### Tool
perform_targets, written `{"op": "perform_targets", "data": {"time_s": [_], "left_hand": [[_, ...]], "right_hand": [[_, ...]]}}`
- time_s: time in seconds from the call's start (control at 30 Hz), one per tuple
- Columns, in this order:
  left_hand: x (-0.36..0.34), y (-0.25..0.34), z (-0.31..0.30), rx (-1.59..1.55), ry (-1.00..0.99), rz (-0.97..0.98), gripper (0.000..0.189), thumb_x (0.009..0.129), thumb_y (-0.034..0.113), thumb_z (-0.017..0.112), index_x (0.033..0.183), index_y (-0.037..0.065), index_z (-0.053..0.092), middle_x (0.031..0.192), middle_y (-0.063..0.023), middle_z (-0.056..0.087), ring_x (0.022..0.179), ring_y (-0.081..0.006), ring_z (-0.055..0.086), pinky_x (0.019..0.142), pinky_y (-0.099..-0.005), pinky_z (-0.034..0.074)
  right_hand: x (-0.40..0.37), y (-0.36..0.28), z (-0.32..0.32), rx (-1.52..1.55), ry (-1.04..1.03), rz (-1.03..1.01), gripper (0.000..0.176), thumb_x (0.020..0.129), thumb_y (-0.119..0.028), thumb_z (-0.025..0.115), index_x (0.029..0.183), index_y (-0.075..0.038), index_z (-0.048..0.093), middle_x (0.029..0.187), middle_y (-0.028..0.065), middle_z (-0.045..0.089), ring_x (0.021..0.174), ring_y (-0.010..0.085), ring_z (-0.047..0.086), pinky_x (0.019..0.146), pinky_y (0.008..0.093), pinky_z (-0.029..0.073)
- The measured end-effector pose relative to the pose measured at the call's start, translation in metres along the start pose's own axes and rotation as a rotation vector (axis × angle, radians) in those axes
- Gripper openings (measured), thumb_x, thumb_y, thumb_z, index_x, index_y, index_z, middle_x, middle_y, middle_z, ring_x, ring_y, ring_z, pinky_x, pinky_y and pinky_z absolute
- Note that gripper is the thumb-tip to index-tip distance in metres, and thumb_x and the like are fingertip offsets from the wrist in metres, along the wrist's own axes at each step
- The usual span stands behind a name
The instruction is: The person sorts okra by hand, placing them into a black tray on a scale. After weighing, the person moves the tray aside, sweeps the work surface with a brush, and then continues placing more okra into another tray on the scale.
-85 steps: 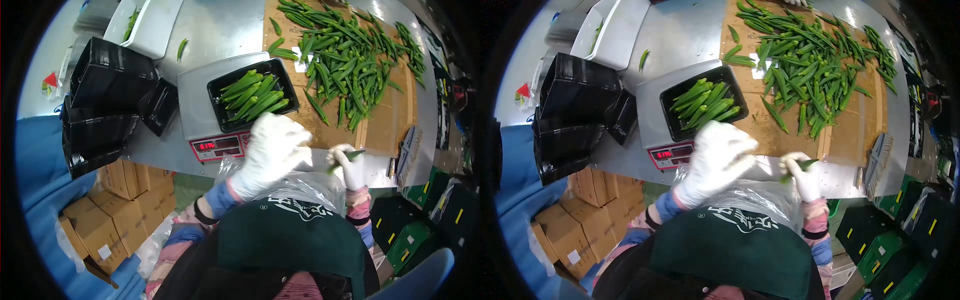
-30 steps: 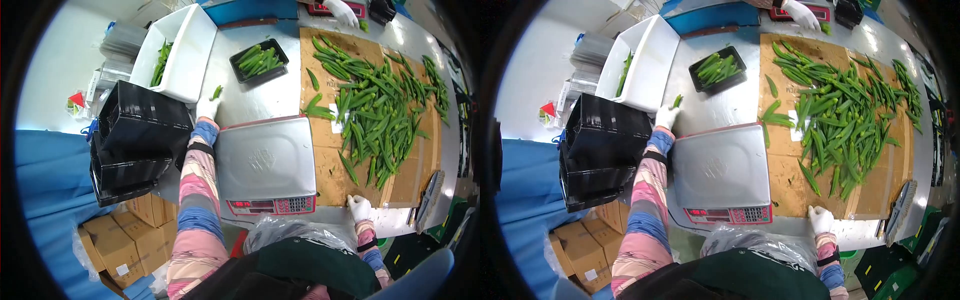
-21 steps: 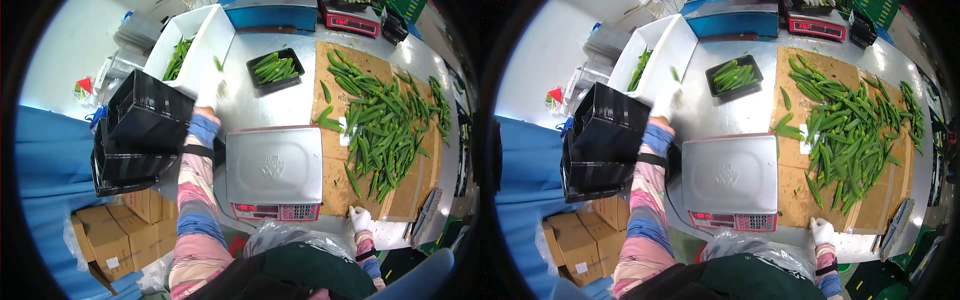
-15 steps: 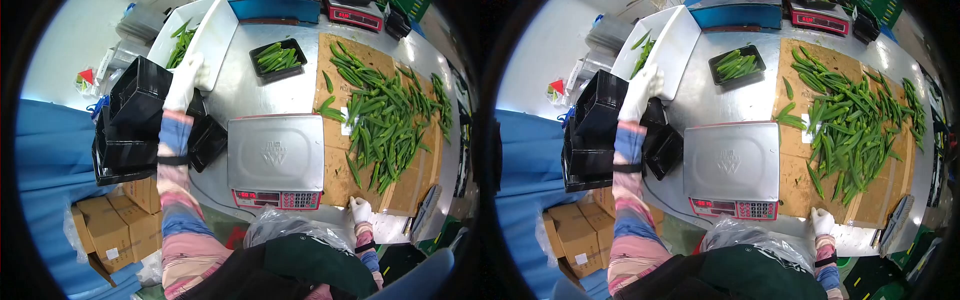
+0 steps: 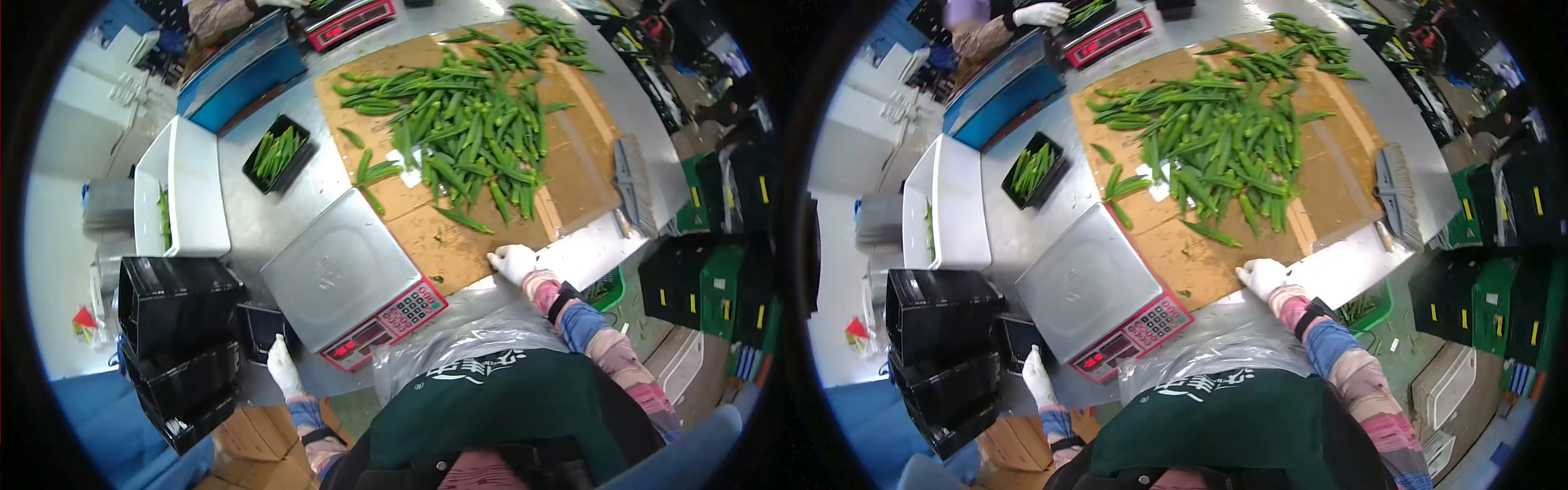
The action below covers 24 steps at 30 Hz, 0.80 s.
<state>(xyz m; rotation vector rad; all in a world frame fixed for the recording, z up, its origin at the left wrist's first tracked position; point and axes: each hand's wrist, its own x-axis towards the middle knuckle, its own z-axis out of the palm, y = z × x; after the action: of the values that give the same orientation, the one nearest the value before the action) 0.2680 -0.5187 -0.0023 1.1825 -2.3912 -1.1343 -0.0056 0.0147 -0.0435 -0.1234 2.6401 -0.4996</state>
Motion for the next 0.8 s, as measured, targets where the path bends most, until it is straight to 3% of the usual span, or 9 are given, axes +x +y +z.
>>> {"op": "perform_targets", "data": {"time_s": [0.13,0.27,0.4,0.43,0.53,0.57,0.67,0.7,0.8], "left_hand": [[-0.028,0.016,0.002,0.059,-0.049,0.108,0.035,0.105,0.019,0.056,0.13,-0.004,0.065,0.113,-0.0115,0.071,0.101,-0.0184,0.064,0.095,-0.0322,0.048],[-0.021,-0.018,-0.001,0.057,-0.091,0.049,0.031,0.102,0.014,0.058,0.125,-0.005,0.068,0.108,-0.0117,0.072,0.103,-0.019,0.065,0.095,-0.0318,0.049],[-0.009,-0.034,0.0,-0.296,-0.133,-0.166,0.021,0.101,0.012,0.06,0.108,-0.003,0.072,0.096,-0.0029,0.071,0.087,-0.0107,0.062,0.082,-0.0257,0.05],[-0.005,-0.043,0.005,-0.301,-0.083,-0.143,0.018,0.101,0.012,0.061,0.095,-0.001,0.071,0.086,0.0028,0.066,0.078,-0.0064,0.056,0.073,-0.0237,0.048],[-0.002,-0.041,0.006,-0.168,0.013,0.028,0.016,0.099,0.011,0.063,0.089,-0.001,0.067,0.074,-0.0004,0.061,0.071,-0.0108,0.054,0.071,-0.0268,0.047],[-0.005,-0.028,0.005,0.274,0.128,0.065,0.012,0.095,0.009,0.066,0.087,0.0,0.064,0.076,-0.0092,0.06,0.073,-0.0211,0.059,0.072,-0.0343,0.049],[-0.028,0.033,0.005,0.812,0.287,0.424,0.009,0.092,0.009,0.067,0.093,0.001,0.064,0.088,-0.0176,0.063,0.083,-0.0329,0.061,0.077,-0.0425,0.051],[-0.031,0.04,0.0,0.804,0.217,0.42,0.01,0.091,0.01,0.067,0.097,0.002,0.065,0.097,-0.0181,0.064,0.091,-0.0361,0.062,0.079,-0.046,0.051],[-0.016,0.026,-0.012,0.633,0.34,0.301,0.014,0.092,0.009,0.066,0.103,0.001,0.065,0.098,-0.0191,0.066,0.092,-0.0369,0.064,0.082,-0.0448,0.052]], "right_hand": [[-0.008,-0.002,0.002,0.105,0.069,-0.022,0.037,0.091,-0.048,0.062,0.083,-0.014,0.076,0.077,0.0148,0.071,0.077,0.0363,0.069,0.074,0.0477,0.054],[-0.012,0.001,0.003,0.116,0.103,-0.07,0.036,0.091,-0.045,0.063,0.083,-0.013,0.076,0.079,0.0174,0.071,0.078,0.0383,0.068,0.075,0.0486,0.054],[-0.014,0.003,0.005,0.121,0.101,-0.079,0.038,0.093,-0.046,0.061,0.083,-0.012,0.074,0.079,0.0157,0.072,0.079,0.0376,0.069,0.074,0.0488,0.054],[-0.016,0.004,0.005,0.132,0.116,-0.083,0.038,0.093,-0.046,0.061,0.085,-0.012,0.074,0.081,0.0157,0.072,0.08,0.0374,0.069,0.074,0.0485,0.054],[-0.021,0.005,0.008,0.171,0.145,-0.09,0.037,0.093,-0.045,0.06,0.09,-0.011,0.075,0.084,0.0157,0.073,0.082,0.0369,0.069,0.076,0.0476,0.054],[-0.022,0.005,0.008,0.177,0.145,-0.091,0.037,0.093,-0.044,0.061,0.091,-0.011,0.075,0.085,0.0157,0.073,0.083,0.0368,0.069,0.077,0.0474,0.054],[-0.024,0.008,0.011,0.192,0.163,-0.111,0.035,0.093,-0.042,0.062,0.093,-0.01,0.075,0.087,0.0158,0.073,0.084,0.0365,0.07,0.078,0.0472,0.054],[-0.025,0.009,0.011,0.195,0.169,-0.122,0.034,0.093,-0.041,0.062,0.093,-0.01,0.075,0.088,0.0159,0.073,0.085,0.0364,0.07,0.078,0.0472,0.054],[-0.026,0.012,0.013,0.234,0.19,-0.148,0.032,0.092,-0.039,0.063,0.092,-0.01,0.075,0.088,0.0159,0.073,0.085,0.0363,0.07,0.078,0.0476,0.054]]}}
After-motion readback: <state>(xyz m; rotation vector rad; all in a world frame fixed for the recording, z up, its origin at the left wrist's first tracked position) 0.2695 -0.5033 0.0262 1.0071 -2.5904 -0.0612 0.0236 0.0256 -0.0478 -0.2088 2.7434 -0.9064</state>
